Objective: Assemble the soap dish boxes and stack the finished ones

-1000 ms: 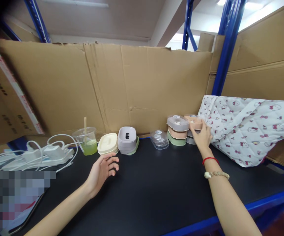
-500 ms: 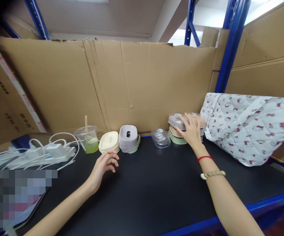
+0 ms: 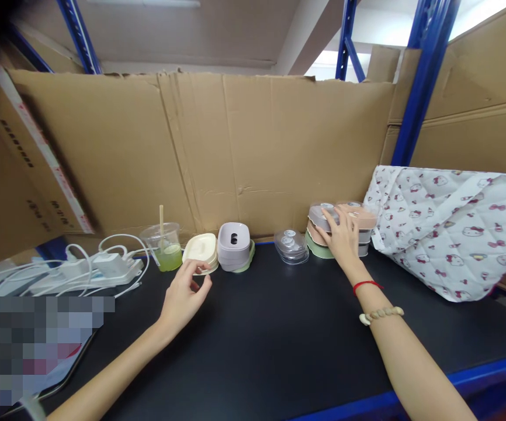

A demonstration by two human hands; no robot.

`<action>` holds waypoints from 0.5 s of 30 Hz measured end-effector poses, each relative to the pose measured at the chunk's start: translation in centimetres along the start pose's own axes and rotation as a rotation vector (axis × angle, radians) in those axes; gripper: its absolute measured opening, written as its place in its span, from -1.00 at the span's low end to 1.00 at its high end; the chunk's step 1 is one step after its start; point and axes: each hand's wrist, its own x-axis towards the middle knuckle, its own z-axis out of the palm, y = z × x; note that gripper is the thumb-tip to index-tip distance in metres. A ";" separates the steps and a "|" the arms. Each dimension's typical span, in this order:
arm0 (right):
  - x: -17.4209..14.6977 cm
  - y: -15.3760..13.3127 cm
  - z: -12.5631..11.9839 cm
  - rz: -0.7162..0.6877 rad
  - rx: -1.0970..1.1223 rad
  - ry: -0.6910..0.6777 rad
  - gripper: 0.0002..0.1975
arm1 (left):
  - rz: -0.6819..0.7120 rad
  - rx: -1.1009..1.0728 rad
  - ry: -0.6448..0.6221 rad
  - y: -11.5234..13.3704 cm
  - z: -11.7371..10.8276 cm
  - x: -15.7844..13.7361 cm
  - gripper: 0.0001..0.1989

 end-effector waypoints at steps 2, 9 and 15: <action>0.1 -0.2 -0.1 0.022 0.006 0.013 -0.55 | 0.098 0.100 0.053 -0.8 -0.2 0.4 -0.77; -0.8 -7.0 0.1 -0.121 0.230 -0.014 -0.58 | 0.040 0.226 0.078 -5.2 0.0 2.2 -0.59; -4.5 -14.6 2.0 -0.285 0.477 -0.388 -0.50 | -0.277 -0.101 -0.033 -5.3 -0.4 2.8 -0.82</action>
